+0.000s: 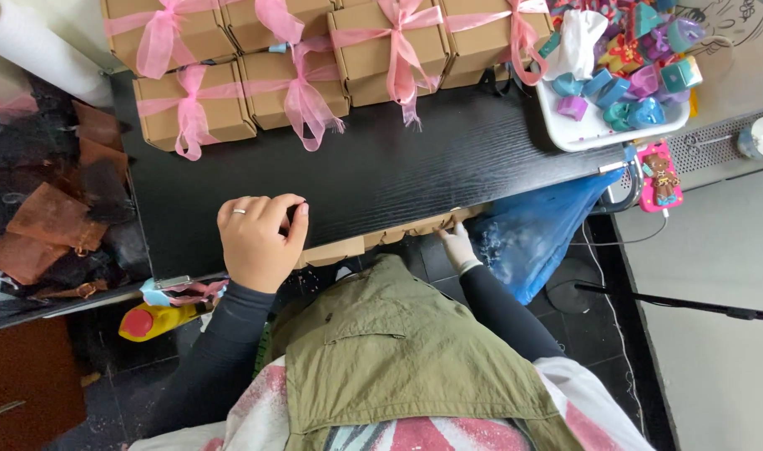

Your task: Packing small handmade candles and figurines into boxes with decorative filling and ribbons.

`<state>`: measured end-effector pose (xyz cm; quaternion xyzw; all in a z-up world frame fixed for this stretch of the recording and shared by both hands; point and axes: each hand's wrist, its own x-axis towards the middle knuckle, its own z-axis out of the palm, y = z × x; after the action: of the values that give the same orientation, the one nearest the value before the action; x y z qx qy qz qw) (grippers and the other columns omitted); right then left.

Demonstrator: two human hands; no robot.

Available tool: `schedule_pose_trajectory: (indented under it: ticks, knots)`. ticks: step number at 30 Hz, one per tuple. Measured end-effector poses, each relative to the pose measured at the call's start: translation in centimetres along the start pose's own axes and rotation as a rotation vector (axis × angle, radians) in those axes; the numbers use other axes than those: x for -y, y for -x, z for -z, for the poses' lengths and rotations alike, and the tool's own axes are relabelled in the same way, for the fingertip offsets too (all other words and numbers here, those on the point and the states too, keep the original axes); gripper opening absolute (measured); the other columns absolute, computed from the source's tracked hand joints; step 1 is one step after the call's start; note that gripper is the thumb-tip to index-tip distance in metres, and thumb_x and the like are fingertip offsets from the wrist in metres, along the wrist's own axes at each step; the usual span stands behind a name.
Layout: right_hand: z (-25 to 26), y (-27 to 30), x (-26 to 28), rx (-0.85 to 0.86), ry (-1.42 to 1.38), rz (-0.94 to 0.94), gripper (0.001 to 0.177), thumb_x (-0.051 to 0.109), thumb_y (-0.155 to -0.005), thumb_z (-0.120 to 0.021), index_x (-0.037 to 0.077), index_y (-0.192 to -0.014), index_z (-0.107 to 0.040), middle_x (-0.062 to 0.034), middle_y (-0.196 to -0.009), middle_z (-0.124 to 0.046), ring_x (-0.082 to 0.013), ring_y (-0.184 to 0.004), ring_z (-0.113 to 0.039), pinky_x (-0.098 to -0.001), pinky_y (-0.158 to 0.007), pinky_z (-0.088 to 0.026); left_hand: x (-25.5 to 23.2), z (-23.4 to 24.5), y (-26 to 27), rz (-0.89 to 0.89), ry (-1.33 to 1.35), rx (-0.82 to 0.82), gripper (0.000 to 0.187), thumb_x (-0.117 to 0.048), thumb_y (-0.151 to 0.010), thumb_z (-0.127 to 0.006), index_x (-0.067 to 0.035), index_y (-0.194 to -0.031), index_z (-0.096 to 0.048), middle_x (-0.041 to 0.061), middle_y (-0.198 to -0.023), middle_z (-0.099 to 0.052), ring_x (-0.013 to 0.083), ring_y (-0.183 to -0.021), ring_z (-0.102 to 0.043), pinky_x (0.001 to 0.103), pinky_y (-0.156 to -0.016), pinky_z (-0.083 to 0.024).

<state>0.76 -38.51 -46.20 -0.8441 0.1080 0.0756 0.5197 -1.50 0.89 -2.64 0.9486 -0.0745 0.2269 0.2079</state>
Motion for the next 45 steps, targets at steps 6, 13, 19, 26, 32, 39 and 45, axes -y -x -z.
schedule_pose_trajectory:
  ticks: [6, 13, 19, 26, 32, 39, 45]
  knots:
    - [-2.6, -3.4, -2.8, -0.12, -0.584, -0.344, 0.049, 0.018, -0.089, -0.071, 0.002, -0.132, -0.052, -0.008, -0.101, -0.063, -0.0194, -0.086, -0.057, -0.0316, -0.072, -0.046, -0.1, 0.1, 0.2, -0.015, -0.022, -0.036, 0.005, -0.02, -0.095, -0.074, -0.015, -0.095, -0.073, -0.002, -0.071, -0.057, 0.0236, -0.082, -0.061, 0.042, -0.093, -0.045]
    - [2.1, -2.2, 2.3, 0.011, -0.816, -0.428, 0.017, 0.018, -0.099, -0.065, 0.006, -0.108, -0.057, -0.0042, -0.09, -0.059, -0.021, -0.083, -0.053, -0.0384, -0.072, -0.042, 0.1, 0.4, 0.4, 0.001, -0.02, -0.044, 0.006, -0.02, -0.094, -0.074, -0.015, -0.093, -0.073, -0.001, -0.07, -0.057, 0.024, -0.08, -0.061, 0.042, -0.092, -0.046]
    - [9.1, 5.8, 23.4, 0.215, -1.279, -0.404, 0.039, 0.015, -0.094, -0.056, 0.011, -0.132, -0.059, -0.0019, -0.13, -0.064, -0.0192, -0.126, -0.056, -0.039, -0.115, -0.038, 0.2, 0.4, 0.2, -0.012, -0.004, -0.048, 0.006, -0.02, -0.093, -0.073, -0.014, -0.092, -0.073, 0.0, -0.07, -0.058, 0.0241, -0.079, -0.061, 0.042, -0.09, -0.046]
    - [12.8, 10.8, 26.2, 0.138, -1.365, -0.465, 0.043, 0.015, -0.098, -0.053, -0.002, -0.137, -0.05, -0.0146, -0.138, -0.059, -0.0271, -0.129, -0.056, -0.0428, -0.111, -0.043, 0.2, 0.3, 0.2, -0.096, 0.026, -0.047, 0.007, -0.02, -0.091, -0.075, -0.016, -0.086, -0.072, -0.002, -0.073, -0.061, 0.0224, -0.084, -0.063, 0.042, -0.093, -0.047]
    - [15.2, 13.7, 33.4, 0.141, -1.276, -0.572, 0.044, 0.016, -0.097, -0.05, 0.003, -0.139, -0.05, -0.0121, -0.135, -0.061, -0.0258, -0.122, -0.059, -0.0425, -0.1, -0.047, -3.8, -1.8, 0.0, -0.566, 0.425, 0.136, 0.013, -0.032, -0.084, -0.079, -0.022, -0.092, -0.075, 0.005, -0.119, -0.062, 0.0274, -0.116, -0.058, 0.048, -0.105, -0.042]
    - [17.4, 15.6, 39.4, 0.174, -1.188, -0.519, 0.048, 0.019, -0.094, -0.052, 0.005, -0.14, -0.049, -0.0138, -0.135, -0.059, -0.0285, -0.122, -0.059, -0.0482, -0.097, -0.05, -8.6, -8.7, 0.9, -0.684, 0.319, 0.296, 0.04, -0.044, -0.087, -0.075, -0.013, -0.114, -0.07, 0.01, -0.158, -0.042, 0.0257, -0.145, -0.043, 0.056, -0.123, -0.027]
    - [17.0, 16.1, 39.7, 0.355, -1.227, -0.309, 0.057, 0.032, -0.09, -0.062, 0.004, -0.14, -0.052, -0.015, -0.13, -0.063, -0.0304, -0.113, -0.064, -0.0513, -0.1, -0.049, -8.1, -8.2, 1.0, -0.642, 0.437, 0.312, 0.068, -0.049, -0.094, -0.071, -0.001, -0.14, -0.056, 0.011, -0.159, -0.044, 0.0223, -0.146, -0.047, 0.056, -0.127, -0.024]
